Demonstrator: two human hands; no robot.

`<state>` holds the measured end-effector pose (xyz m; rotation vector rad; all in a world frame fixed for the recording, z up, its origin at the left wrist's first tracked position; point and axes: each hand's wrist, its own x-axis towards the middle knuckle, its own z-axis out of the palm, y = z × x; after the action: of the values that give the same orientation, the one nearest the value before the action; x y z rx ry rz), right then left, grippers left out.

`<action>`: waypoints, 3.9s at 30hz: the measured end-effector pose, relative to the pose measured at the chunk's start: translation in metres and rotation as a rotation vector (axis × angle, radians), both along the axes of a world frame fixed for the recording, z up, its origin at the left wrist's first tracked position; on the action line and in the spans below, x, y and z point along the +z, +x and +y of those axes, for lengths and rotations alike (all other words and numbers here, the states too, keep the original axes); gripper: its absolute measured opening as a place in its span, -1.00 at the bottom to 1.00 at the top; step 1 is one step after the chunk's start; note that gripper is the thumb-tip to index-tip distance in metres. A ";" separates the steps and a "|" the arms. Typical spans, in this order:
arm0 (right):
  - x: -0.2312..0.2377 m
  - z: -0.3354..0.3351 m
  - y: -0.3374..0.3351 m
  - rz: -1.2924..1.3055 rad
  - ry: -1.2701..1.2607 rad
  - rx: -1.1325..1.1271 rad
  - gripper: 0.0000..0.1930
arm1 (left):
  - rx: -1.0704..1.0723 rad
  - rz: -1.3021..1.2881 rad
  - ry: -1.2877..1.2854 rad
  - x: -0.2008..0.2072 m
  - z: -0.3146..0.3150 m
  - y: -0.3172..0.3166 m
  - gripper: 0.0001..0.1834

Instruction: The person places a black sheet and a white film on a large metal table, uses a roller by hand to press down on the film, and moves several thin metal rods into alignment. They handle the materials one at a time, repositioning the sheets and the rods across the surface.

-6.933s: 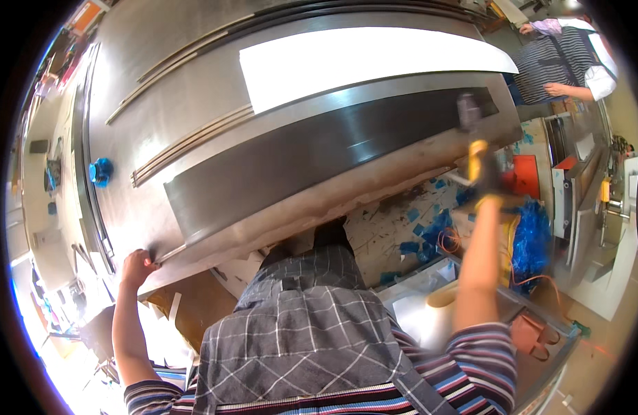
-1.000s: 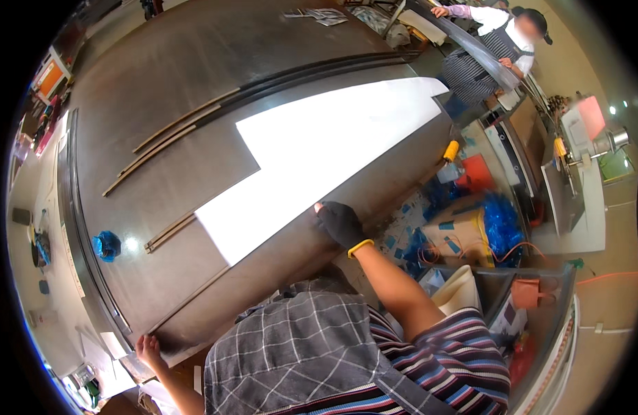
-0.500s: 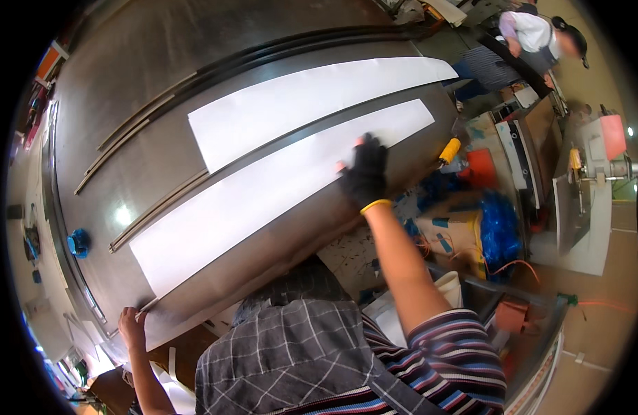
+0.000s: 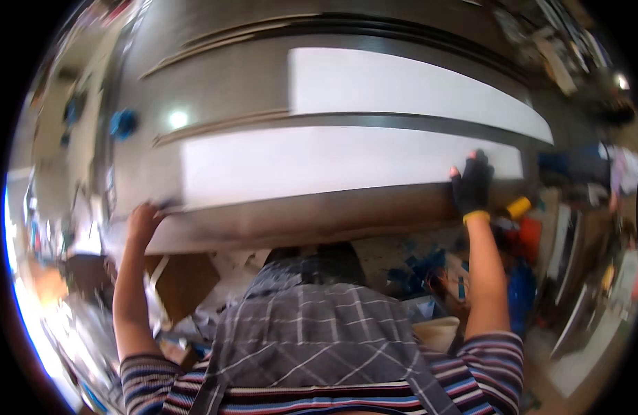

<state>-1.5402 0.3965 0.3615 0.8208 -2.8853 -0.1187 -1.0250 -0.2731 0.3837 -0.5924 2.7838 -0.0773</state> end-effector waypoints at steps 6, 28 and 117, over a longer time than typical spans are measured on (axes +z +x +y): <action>0.002 -0.231 0.198 -0.195 -0.313 0.315 -0.07 | 0.040 0.258 0.143 0.009 0.023 -0.025 -0.78; 0.042 -0.461 0.325 -0.578 -0.315 0.557 -0.80 | 0.127 0.811 0.302 -0.018 0.037 -0.005 -0.69; 0.034 -0.214 0.313 -0.641 -0.926 0.213 -0.58 | -0.119 0.578 0.102 -0.031 0.065 -0.046 -0.77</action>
<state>-1.2274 0.1821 0.3955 1.0379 -2.7595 1.6101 -1.0713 -0.2077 0.3528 -0.4793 3.3522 0.2496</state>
